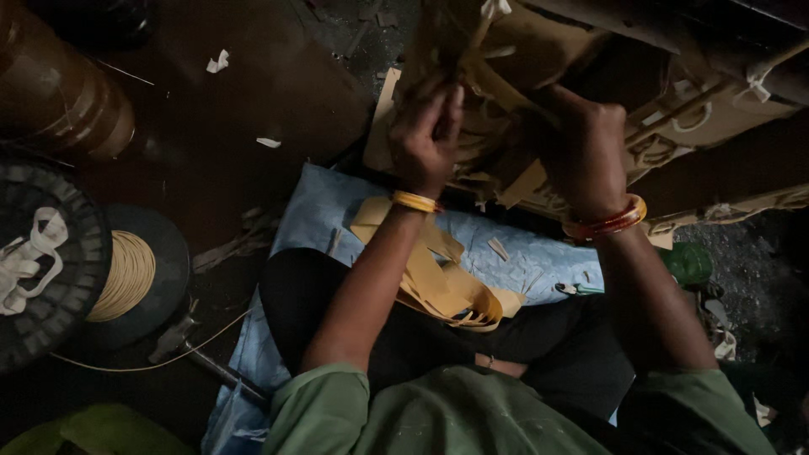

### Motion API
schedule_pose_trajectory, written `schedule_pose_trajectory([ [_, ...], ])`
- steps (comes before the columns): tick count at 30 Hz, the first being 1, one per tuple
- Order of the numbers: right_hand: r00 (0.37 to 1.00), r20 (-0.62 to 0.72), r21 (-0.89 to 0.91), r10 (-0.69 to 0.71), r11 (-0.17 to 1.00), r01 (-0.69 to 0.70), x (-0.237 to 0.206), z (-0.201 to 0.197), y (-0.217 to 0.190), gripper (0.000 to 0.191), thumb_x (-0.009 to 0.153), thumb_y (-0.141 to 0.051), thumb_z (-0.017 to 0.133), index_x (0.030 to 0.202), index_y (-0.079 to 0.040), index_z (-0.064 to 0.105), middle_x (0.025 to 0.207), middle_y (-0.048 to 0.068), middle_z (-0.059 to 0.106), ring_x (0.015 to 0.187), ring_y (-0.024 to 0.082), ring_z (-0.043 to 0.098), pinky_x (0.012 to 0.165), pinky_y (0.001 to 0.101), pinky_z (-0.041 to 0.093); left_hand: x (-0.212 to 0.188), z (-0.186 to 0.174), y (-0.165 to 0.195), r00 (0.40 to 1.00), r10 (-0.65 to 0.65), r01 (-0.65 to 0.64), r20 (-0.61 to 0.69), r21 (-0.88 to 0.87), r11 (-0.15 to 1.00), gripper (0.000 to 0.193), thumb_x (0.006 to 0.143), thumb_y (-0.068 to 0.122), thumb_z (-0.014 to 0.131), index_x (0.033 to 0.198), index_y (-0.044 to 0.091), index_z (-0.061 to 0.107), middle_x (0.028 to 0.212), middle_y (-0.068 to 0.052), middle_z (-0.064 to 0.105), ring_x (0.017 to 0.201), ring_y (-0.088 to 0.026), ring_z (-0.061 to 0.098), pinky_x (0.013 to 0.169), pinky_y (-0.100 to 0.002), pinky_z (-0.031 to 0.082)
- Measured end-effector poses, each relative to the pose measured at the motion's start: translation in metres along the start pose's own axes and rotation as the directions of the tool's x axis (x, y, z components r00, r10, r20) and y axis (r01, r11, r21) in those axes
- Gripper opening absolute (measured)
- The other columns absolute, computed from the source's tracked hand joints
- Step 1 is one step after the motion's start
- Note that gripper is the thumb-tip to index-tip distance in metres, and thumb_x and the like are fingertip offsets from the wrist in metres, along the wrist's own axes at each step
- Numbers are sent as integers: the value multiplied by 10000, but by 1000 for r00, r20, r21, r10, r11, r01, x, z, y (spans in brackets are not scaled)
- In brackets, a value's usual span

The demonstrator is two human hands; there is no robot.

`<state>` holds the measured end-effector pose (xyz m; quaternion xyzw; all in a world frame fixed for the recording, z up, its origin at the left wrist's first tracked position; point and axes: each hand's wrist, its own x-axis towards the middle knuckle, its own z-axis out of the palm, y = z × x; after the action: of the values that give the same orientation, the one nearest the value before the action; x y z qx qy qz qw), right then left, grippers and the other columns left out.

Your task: The person sits cross-legged and weaves a long tan strip into a basket frame, repeatedly threading it through the structure and pulling it tight. The hands adjust the strip and the frame to maintain alignment as the weave progresses.

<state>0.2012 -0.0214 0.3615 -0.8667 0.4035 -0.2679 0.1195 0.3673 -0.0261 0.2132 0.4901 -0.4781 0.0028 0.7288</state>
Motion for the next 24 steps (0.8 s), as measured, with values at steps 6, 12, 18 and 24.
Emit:
schedule_pose_trajectory([
  [6,996,-20,-59,-89,994,88,1,-5,6,201,1003,-51,761,1191,18,745,974,167,770,815,228,776,638,313,598,8,2,17,935,-354,328,-21,-330,885,171,954,149,798,1082,38,775,1041,-100,809,959,-200,766,920,-346,611],
  [12,996,19,-70,-90,993,91,2,-10,5,190,1035,-67,741,1212,3,740,951,161,772,783,230,772,624,317,591,20,3,14,937,-347,337,-25,-182,924,376,888,197,840,1177,8,690,1143,-130,757,1061,-255,733,986,-392,580],
  [18,991,10,-49,-136,989,136,1,-12,6,263,1027,-45,725,1283,13,713,1006,177,765,833,235,777,649,313,601,-8,29,4,905,-398,384,-147,-117,916,416,939,245,783,1254,13,642,1232,-135,706,1154,-271,684,1046,-398,519],
  [24,988,12,-71,-153,986,153,1,-12,9,231,1026,-41,728,1252,5,721,986,169,769,831,246,776,649,322,598,-5,14,-18,905,-426,371,11,-511,775,230,1031,190,714,1210,49,751,1155,-83,779,1068,-201,732,975,-349,581],
])
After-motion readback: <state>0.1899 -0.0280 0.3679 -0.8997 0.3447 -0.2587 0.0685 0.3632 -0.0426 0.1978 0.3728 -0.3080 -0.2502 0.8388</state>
